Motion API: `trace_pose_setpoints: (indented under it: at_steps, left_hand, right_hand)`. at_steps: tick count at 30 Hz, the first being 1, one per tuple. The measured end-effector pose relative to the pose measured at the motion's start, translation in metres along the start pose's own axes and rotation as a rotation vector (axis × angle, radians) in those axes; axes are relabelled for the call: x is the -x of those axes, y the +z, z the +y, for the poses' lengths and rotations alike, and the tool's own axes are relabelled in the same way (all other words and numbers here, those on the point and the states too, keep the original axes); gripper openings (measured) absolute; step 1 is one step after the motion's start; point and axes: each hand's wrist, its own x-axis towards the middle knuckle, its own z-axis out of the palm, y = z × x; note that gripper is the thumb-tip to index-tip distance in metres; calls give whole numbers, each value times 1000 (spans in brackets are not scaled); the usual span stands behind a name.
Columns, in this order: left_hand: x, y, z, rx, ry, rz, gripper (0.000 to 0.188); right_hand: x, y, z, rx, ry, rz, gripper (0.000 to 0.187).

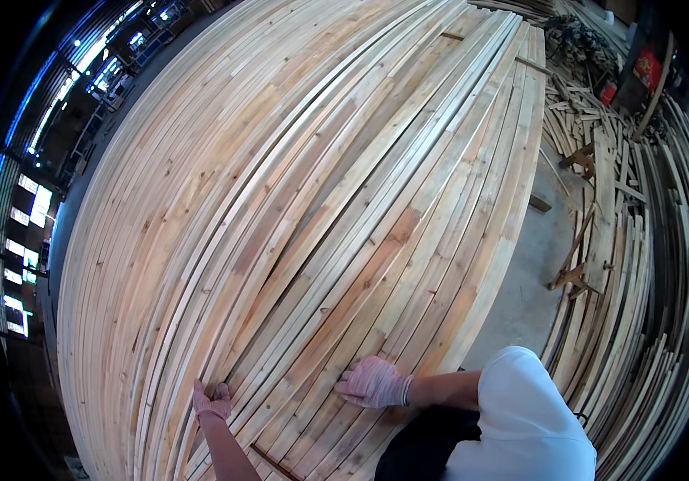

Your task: The person moves long wooden planks one at a time from a large stack and places them onto another pile with gloved hands.

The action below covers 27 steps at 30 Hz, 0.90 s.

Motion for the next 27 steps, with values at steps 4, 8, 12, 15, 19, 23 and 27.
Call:
trace_pose_setpoints:
  at_steps: [4, 8, 12, 15, 19, 23, 27]
  left_hand:
    - [3, -13, -2, 126, 10, -82, 34]
    - [-38, -62, -17, 256, 34, -219, 24]
    - [17, -70, -26, 265, 109, -192, 26]
    - [37, -91, -25, 367, 109, -114, 30]
    - [94, -137, -29, 484, 181, -214, 28]
    - [109, -234, -31, 355, 30, -288, 38]
    - [167, -285, -57, 363, 36, -269, 38]
  right_hand:
    - [0, 2, -1, -24, 2, 2, 18]
    - [1, 11, 0, -28, -34, 60, 19]
    - [2, 15, 1, -12, -1, 28, 19]
    - [4, 10, -5, 6, 29, -32, 20]
    - [19, -13, -9, 46, 81, 134, 29]
    - [63, -109, -35, 200, 115, 396, 41]
    - [104, -164, -56, 792, 148, 578, 49]
